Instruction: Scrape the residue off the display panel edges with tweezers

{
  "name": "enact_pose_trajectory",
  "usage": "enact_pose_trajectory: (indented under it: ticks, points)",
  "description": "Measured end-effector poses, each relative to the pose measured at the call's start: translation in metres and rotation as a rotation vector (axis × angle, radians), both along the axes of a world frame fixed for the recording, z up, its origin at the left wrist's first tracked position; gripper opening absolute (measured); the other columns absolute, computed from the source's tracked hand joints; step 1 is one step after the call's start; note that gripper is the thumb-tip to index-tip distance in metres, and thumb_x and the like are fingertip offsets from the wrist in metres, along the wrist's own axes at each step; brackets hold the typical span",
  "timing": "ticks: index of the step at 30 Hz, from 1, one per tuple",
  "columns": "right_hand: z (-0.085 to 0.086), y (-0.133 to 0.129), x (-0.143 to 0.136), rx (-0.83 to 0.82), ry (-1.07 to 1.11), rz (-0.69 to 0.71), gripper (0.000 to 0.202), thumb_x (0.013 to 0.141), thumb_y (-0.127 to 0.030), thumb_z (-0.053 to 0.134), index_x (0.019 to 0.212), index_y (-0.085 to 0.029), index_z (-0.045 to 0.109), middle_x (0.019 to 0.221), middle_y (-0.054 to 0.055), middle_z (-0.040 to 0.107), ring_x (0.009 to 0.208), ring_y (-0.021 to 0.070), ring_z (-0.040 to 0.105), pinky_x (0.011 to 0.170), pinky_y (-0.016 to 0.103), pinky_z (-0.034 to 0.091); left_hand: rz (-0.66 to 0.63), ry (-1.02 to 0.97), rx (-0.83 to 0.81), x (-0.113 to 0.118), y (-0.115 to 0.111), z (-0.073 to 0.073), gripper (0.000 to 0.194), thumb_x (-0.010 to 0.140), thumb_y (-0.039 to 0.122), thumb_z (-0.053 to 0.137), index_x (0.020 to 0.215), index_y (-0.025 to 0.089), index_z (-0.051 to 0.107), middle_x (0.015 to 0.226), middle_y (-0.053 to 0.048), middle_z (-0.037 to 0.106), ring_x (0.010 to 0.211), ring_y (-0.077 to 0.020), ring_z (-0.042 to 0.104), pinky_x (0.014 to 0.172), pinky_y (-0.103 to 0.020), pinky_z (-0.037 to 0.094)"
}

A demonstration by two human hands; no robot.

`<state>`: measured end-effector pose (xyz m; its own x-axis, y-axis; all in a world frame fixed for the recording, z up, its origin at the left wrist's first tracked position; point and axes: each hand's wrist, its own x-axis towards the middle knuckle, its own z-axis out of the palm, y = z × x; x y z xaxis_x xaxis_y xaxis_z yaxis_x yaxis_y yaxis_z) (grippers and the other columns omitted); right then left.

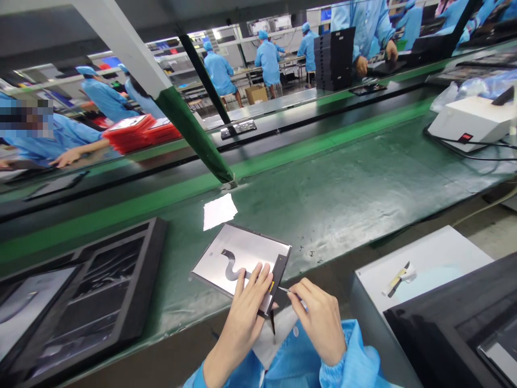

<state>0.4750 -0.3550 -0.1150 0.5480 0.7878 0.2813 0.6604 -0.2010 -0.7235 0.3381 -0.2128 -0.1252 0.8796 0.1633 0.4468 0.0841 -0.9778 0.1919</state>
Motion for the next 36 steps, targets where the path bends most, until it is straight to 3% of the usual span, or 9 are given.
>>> enact_pose_trajectory:
  ticks: [7,11,17,22,36]
  points:
    - [-0.004,0.005,0.009,-0.05,0.391,0.037,0.03,0.095,-0.035,0.052,0.07,-0.021,0.062,0.065,-0.002,0.064,0.058,0.0146,0.059,0.053,0.024,0.041,0.01,0.013,0.0,0.0,0.0,0.0,0.07,0.095,0.001,0.04,0.16,0.013,0.013,0.153,-0.018,0.046,0.149,-0.0306,0.028,0.119,-0.062,0.026]
    - [-0.006,0.006,0.011,-0.063,0.49,0.046,0.03,0.092,-0.036,0.054,0.069,-0.02,0.064,0.061,-0.003,0.062,0.056,0.0145,0.056,0.052,0.024,0.041,0.013,0.006,-0.001,0.0,0.0,-0.001,0.073,0.093,-0.002,0.038,0.16,0.013,0.013,0.153,-0.018,0.046,0.149,-0.03,0.028,0.119,-0.062,0.027]
    - [-0.003,0.0,0.005,0.013,0.248,-0.009,0.026,0.097,-0.036,0.05,0.084,-0.023,0.07,0.077,0.0,0.072,0.065,0.016,0.067,0.058,0.023,0.049,0.01,0.008,-0.023,-0.001,0.0,-0.003,0.073,0.092,-0.002,0.039,0.16,0.014,0.014,0.154,-0.017,0.046,0.149,-0.0301,0.029,0.119,-0.063,0.025]
    - [-0.001,-0.002,0.0,0.034,0.05,-0.031,0.032,0.103,-0.039,0.044,0.09,-0.024,0.069,0.076,-0.001,0.069,0.056,0.0131,0.064,0.053,0.022,0.047,0.016,0.027,-0.037,-0.001,-0.001,-0.003,0.075,0.09,-0.005,0.038,0.159,0.013,0.016,0.155,-0.017,0.044,0.15,-0.0298,0.027,0.119,-0.064,0.023]
    - [-0.003,-0.001,-0.001,0.032,-0.022,-0.006,0.036,0.107,-0.038,0.038,0.091,-0.023,0.066,0.083,0.001,0.069,0.07,0.0133,0.069,0.062,0.021,0.047,0.004,0.014,-0.036,-0.001,-0.001,-0.004,0.077,0.086,-0.008,0.038,0.158,0.011,0.019,0.155,-0.017,0.043,0.151,-0.0292,0.025,0.12,-0.062,0.021]
